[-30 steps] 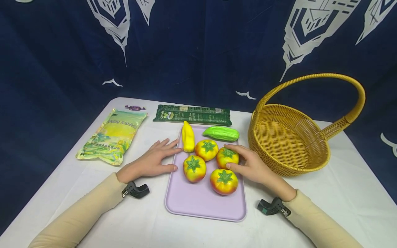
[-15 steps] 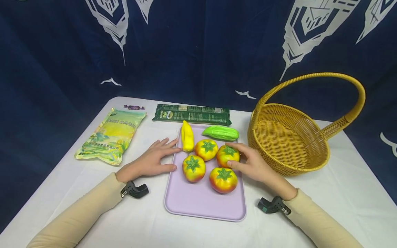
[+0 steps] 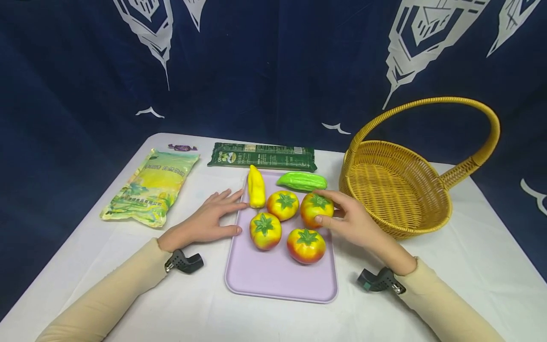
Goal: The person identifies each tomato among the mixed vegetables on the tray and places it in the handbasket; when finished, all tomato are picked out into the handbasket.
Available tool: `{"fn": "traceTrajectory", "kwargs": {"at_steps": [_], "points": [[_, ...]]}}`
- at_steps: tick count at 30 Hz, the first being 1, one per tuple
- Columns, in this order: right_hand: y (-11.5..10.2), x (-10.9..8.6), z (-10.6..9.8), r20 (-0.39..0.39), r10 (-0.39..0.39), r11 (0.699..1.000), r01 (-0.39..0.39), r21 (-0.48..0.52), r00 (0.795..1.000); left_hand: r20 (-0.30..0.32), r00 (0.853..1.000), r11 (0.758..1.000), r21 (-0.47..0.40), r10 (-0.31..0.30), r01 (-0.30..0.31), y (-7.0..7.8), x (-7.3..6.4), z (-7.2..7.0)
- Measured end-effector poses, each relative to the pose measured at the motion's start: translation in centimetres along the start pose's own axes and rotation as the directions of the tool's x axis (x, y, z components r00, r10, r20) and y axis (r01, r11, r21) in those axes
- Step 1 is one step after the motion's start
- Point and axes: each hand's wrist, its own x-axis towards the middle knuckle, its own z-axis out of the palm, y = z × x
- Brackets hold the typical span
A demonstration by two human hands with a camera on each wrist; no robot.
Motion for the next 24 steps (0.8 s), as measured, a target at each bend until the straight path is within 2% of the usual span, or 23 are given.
{"fn": "traceTrajectory", "kwargs": {"at_steps": [8,16,24], "points": [[-1.2,-0.3,-2.5,-0.090,-0.029,0.999,0.033,0.041,0.995,0.000,1.000,1.000,0.002,0.008,-0.008,0.0,0.0,0.0],[-1.1,-0.5,-5.4,-0.188,0.003,1.000,0.000,0.017,0.982,0.005,1.000,1.000,0.000,0.006,-0.006,-0.1,0.0,0.0],[-0.3,-0.7,-7.9,-0.249,0.046,0.999,-0.051,-0.013,0.967,0.003,1.000,1.000,-0.006,0.012,-0.012,-0.1,0.1,0.0]]}}
